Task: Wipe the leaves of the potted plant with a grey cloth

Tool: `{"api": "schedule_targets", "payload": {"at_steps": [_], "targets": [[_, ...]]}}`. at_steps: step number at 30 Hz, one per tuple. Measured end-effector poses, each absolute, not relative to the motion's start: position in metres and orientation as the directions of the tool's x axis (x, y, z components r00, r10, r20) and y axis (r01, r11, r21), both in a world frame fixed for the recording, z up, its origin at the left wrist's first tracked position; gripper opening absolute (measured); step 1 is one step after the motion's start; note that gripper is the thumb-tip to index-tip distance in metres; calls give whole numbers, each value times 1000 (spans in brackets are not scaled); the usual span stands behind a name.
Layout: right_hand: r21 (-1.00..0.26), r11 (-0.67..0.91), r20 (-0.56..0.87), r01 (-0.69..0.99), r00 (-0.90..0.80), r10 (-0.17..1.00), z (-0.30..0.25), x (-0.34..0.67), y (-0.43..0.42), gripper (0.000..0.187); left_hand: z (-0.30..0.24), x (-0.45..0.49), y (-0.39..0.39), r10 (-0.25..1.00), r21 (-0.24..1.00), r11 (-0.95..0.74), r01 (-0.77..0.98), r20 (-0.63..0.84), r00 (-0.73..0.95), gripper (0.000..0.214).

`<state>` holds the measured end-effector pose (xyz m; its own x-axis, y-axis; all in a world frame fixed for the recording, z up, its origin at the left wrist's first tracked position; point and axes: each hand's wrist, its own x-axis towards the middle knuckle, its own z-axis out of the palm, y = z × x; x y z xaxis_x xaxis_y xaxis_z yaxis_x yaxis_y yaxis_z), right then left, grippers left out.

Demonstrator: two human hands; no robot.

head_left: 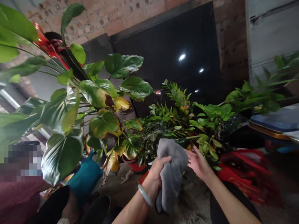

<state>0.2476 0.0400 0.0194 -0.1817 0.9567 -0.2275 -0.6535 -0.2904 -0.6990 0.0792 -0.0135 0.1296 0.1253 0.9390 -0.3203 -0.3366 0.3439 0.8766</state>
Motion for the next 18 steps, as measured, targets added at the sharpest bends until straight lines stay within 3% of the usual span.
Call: {"api": "schedule_targets", "payload": {"at_steps": [3, 6, 8, 15, 18], "targets": [[-712, -303, -237, -634, -189, 953, 18, 252, 37, 55, 149, 74, -23, 955, 907, 290, -304, -254, 154, 33], [-741, -284, -230, -608, -167, 959, 20, 256, 35, 59, 184, 71, -8, 996, 919, 85, -386, -79, 30, 42], [-746, -263, -209, -612, -159, 965, 21, 257, 34, 62, 189, 71, 4, 998, 903, 34, -429, -51, -30, 41], [-738, -281, -242, -614, -148, 959, 23, 256, 33, 60, 113, 71, -21, 923, 871, 385, -305, -367, 116, 23], [-737, -296, -252, -607, -160, 954, 21, 256, 34, 61, 130, 69, -25, 948, 896, 317, -312, -288, 136, 30]]}}
